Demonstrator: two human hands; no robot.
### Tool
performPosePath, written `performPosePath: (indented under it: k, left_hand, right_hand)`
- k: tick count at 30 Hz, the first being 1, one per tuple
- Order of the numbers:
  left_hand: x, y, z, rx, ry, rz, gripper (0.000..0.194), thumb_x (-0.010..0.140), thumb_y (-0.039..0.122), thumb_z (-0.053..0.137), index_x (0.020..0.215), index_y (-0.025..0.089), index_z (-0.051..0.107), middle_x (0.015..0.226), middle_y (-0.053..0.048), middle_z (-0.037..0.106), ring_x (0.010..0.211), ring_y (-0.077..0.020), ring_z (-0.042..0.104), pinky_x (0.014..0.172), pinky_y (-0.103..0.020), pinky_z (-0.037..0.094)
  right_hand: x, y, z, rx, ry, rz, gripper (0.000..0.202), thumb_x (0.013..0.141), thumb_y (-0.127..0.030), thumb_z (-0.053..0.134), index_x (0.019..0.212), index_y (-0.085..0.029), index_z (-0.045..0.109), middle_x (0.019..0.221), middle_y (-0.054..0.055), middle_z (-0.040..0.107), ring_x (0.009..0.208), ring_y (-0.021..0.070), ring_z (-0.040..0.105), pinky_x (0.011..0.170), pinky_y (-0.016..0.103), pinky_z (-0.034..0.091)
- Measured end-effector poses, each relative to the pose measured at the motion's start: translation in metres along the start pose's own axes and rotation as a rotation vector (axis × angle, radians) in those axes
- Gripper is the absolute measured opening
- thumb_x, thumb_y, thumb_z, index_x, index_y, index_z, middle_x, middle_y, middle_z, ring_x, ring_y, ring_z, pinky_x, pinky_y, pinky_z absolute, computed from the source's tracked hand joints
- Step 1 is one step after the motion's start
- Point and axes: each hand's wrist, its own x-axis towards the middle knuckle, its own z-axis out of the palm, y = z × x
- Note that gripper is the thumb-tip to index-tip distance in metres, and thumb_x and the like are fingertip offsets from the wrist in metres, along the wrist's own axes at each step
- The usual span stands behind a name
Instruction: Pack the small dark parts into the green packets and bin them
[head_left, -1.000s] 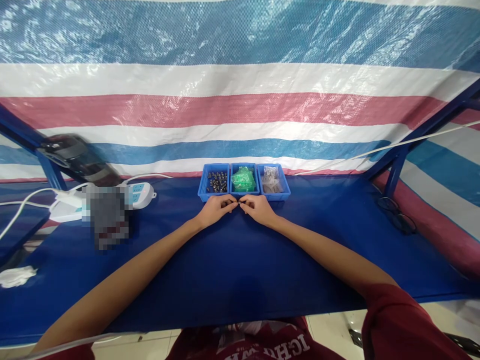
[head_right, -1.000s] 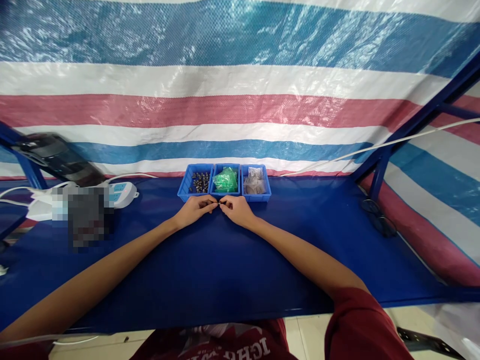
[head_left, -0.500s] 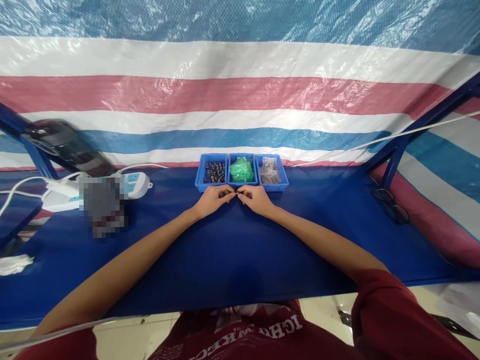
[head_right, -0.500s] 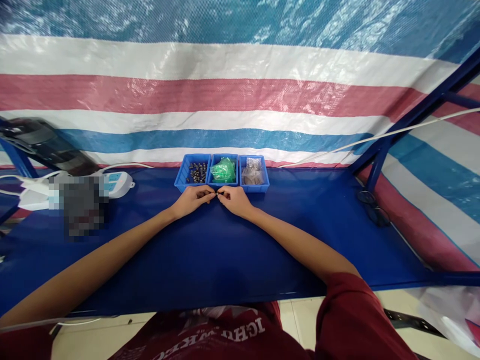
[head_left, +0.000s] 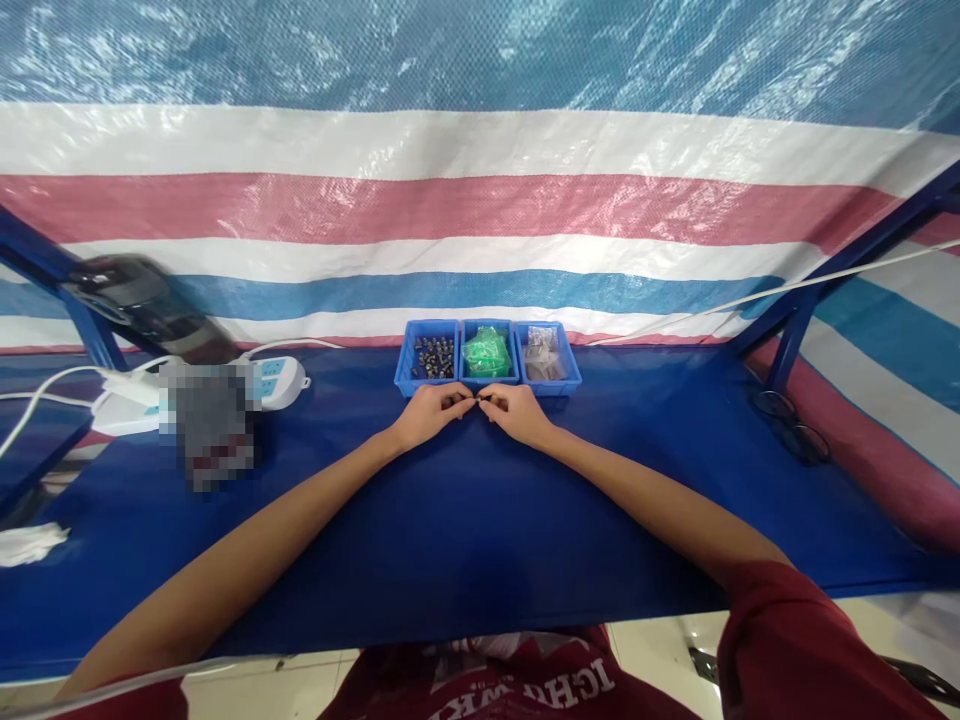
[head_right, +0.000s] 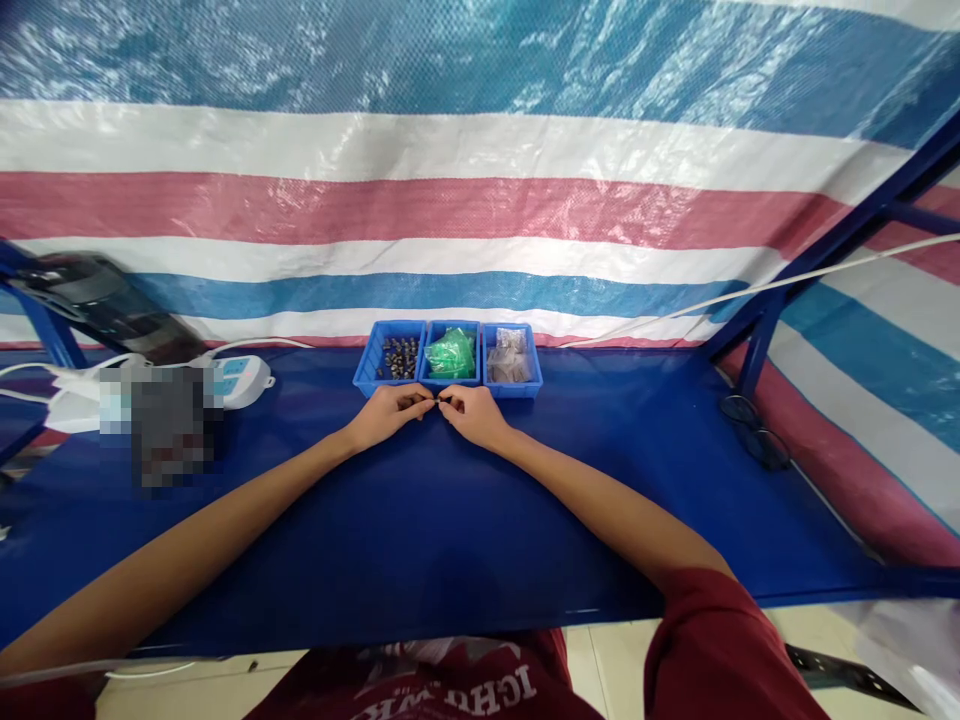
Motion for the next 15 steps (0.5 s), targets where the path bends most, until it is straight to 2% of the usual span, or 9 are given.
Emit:
performPosePath:
  k: [15]
  left_hand:
    - [0.0000, 0.0009, -0.0004, 0.009, -0.001, 0.011, 0.032, 0.088, 0.044, 0.050, 0.089, 0.016, 0.064, 0.064, 0.001, 0.062, 0.054, -0.0097, 0.054, 0.055, -0.020, 0.040]
  right_hand:
    - [0.0005, -0.0013, -0.0007, -0.023, -0.011, -0.001, 0.016, 0.083, -0.019, 0.057, 0.091, -0.013, 0.069, 0.058, 0.000, 0.064, 0.056, 0.0122, 0.058, 0.059, 0.022, 0.042]
